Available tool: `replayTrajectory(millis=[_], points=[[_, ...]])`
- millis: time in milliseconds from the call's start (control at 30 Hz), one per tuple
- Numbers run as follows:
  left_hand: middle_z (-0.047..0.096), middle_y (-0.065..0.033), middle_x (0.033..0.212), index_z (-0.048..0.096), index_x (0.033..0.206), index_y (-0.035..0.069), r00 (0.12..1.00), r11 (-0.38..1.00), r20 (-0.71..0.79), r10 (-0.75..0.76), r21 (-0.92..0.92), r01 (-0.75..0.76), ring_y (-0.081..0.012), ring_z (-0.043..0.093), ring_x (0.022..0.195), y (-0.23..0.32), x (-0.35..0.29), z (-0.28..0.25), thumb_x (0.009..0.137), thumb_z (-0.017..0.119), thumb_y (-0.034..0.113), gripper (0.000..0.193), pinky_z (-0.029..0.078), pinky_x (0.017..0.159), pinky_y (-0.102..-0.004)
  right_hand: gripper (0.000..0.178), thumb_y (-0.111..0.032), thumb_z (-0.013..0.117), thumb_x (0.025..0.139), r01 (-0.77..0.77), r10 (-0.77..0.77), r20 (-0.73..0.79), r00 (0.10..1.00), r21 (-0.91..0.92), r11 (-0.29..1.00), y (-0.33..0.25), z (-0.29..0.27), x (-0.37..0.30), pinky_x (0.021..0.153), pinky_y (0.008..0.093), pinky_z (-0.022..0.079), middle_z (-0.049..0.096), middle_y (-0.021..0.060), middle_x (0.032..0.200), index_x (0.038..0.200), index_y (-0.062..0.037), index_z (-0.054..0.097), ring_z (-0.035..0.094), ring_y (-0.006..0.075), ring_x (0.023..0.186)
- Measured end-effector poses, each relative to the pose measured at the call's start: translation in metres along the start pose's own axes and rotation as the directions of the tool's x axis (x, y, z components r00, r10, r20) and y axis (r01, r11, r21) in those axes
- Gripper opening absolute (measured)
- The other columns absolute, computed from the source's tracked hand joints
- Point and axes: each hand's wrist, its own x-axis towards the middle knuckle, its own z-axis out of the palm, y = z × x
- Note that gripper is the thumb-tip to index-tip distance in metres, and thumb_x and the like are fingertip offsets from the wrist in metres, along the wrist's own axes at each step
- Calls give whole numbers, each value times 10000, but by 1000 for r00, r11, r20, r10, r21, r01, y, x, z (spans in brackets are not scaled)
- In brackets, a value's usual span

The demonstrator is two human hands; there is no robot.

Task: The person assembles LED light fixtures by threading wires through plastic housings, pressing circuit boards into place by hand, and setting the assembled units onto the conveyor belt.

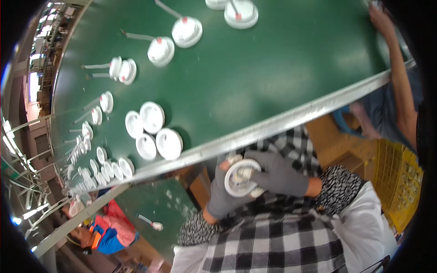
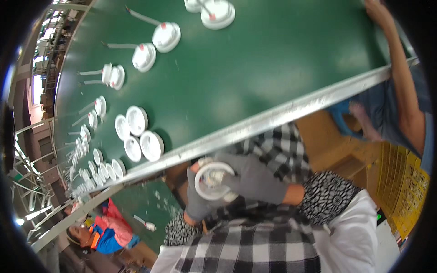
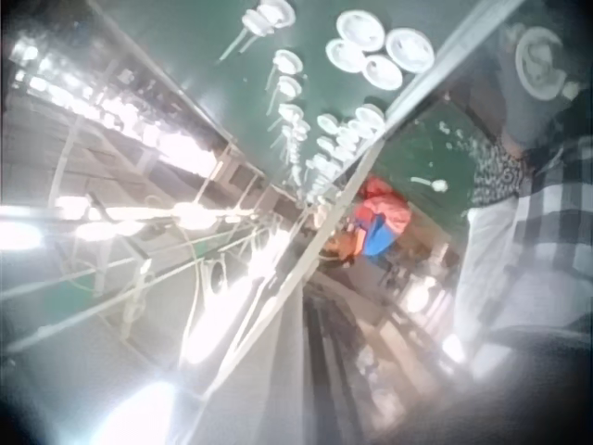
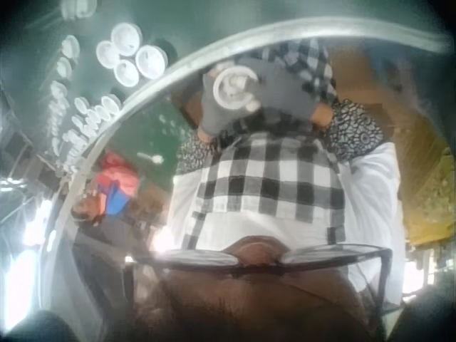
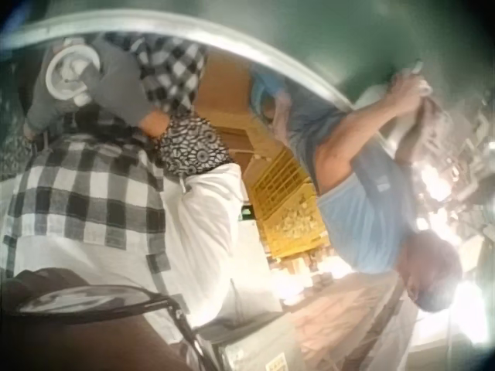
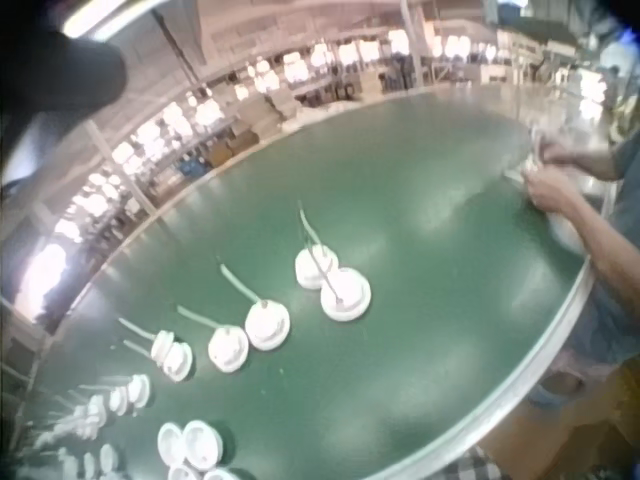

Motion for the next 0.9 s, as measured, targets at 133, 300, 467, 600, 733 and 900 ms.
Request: replayTrajectory(millis=[133,300,467,600,733,900], points=[[621,-112,1018,424,1228,3,996,989,25,83,122,-86,-201,624,963,25,22,-12,589,897,224,825,513,855,-333,355,-260,581,875,207,-204,59,977,-52,977,13,-9,22,690,286,539,666,101,874,1119,-2,588,647,153,734],[648,-89,829,511,1205,1,858,818,349,377,308,-485,-214,663,741,46,26,-46,601,864,393,802,533,672,-300,430,-333,608,879,-219,173,513,841,31,975,-49,-47,12,509,195,474,654,61,848,1157,-6,595,586,62,585],[568,-21,636,567,1241,117,791,457,388,474,659,-597,-158,564,482,52,23,-85,769,659,512,622,446,429,-286,336,-273,680,824,-315,297,439,848,-33,949,-85,-73,3,514,209,502,660,80,846,1009,4,634,609,98,605],[674,-82,813,598,1178,110,899,664,-138,415,721,-196,-248,657,647,32,-18,-119,756,753,293,486,525,573,-321,323,8,656,742,118,-187,-285,940,-242,963,-72,-126,-6,683,289,534,631,46,888,1060,-24,607,608,164,747],[539,-58,658,604,1143,91,799,800,-503,330,598,47,-198,537,554,24,-64,-114,798,715,213,383,451,556,-302,449,19,602,737,62,-732,173,659,-982,-177,-10,-233,21,836,360,495,587,140,1032,1180,-47,563,615,279,896],[514,-38,772,612,1086,75,129,747,-955,266,289,598,-118,493,689,-43,-182,-168,832,676,190,286,422,642,-253,471,11,454,895,-163,-501,-128,856,-986,-27,20,-315,86,962,350,435,517,175,1272,1364,-27,436,528,298,1144]])
